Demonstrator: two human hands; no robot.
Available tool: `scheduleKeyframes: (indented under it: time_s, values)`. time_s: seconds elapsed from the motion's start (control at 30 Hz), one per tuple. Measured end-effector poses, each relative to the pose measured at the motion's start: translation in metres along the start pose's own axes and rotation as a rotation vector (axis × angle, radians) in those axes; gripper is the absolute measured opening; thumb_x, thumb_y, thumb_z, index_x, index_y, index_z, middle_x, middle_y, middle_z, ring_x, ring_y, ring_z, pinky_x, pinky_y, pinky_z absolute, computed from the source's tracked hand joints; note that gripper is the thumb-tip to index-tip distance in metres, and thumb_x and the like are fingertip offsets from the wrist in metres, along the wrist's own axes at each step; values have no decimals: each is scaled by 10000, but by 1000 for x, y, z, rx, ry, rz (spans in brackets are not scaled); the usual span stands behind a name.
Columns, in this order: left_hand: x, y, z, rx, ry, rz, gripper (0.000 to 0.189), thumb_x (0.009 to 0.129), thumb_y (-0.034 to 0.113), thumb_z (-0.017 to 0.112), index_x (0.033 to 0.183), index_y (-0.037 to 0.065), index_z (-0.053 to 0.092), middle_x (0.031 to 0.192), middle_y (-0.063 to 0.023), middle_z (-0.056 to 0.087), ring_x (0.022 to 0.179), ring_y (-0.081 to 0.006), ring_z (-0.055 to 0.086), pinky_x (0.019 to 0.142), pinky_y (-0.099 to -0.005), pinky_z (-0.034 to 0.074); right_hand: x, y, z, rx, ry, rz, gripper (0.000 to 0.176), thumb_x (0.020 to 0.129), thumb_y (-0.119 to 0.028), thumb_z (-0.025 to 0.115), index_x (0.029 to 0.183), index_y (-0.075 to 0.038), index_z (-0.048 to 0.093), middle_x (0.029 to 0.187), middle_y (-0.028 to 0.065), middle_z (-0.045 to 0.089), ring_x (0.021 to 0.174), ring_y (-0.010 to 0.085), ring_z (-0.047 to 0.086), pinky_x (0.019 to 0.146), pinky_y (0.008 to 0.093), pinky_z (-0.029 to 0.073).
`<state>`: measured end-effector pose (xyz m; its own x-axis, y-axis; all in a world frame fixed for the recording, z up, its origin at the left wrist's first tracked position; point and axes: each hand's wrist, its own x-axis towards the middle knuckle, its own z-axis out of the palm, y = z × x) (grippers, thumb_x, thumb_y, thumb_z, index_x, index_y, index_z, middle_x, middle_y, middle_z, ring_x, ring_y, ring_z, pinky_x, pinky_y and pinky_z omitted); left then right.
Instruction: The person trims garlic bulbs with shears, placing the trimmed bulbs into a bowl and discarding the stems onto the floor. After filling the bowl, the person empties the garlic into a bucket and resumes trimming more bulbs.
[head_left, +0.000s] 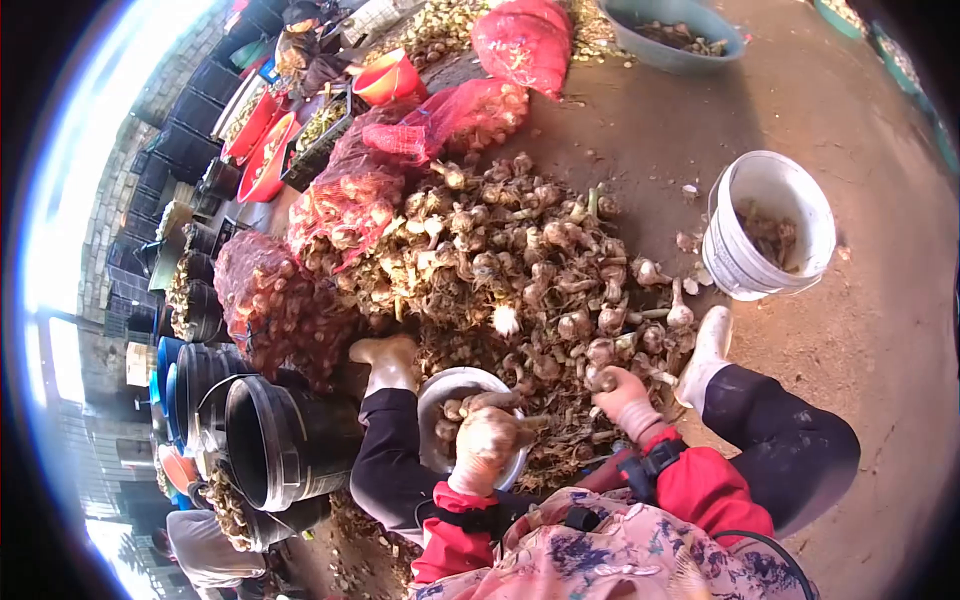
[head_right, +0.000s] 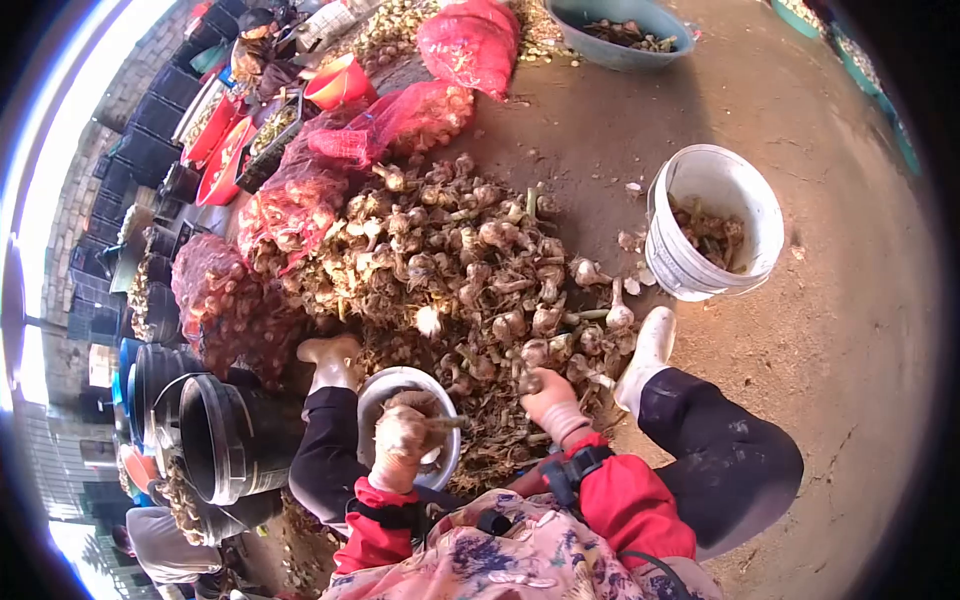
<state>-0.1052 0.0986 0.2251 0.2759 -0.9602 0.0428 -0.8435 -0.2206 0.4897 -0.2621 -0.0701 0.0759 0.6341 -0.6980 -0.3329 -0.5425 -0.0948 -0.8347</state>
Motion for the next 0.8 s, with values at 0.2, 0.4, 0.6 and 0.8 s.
scheduleKeyframes:
  time_s: [0.2, 0.4, 0.6, 0.8]
  values:
    - [4, 12, 29, -1172, 738, -676, 272, 841, 307, 708, 922, 56, 637, 694, 39, 541, 577, -74, 487, 496, -211, 346, -32, -54, 19, 254, 30, -554, 208, 691, -90, 723, 877, -78, 631, 856, 119, 580, 782, 306, 587, 689, 362, 485]
    - [6, 37, 40, -1985, 670, -715, 251, 879, 288, 651, 990, 70, 594, 849, -60, 615, 730, -190, 573, 699, -338, 502, -33, -81, 17, 283, -79, -541, 219, 688, -88, 714, 894, -78, 641, 904, 122, 593, 842, 333, 584, 749, 374, 483]
    - [-34, 13, 21, -2237, 689, -418, 453, 873, 486, 604, 1122, 113, 547, 984, -17, 578, 728, -153, 476, 653, -288, 399, -8, 77, 70, 73, -247, 327, 120, 758, -100, 611, 866, -56, 639, 747, 60, 633, 659, 163, 540, 673, 290, 467]
    - [-8, -71, 64, -1275, 409, -998, 503, 903, 420, 573, 1260, 67, 537, 1027, -110, 629, 818, -283, 607, 798, -388, 504, 5, 27, 47, 575, -131, 440, 184, 646, -34, 732, 807, -63, 648, 736, 17, 637, 659, 129, 560, 644, 293, 481]
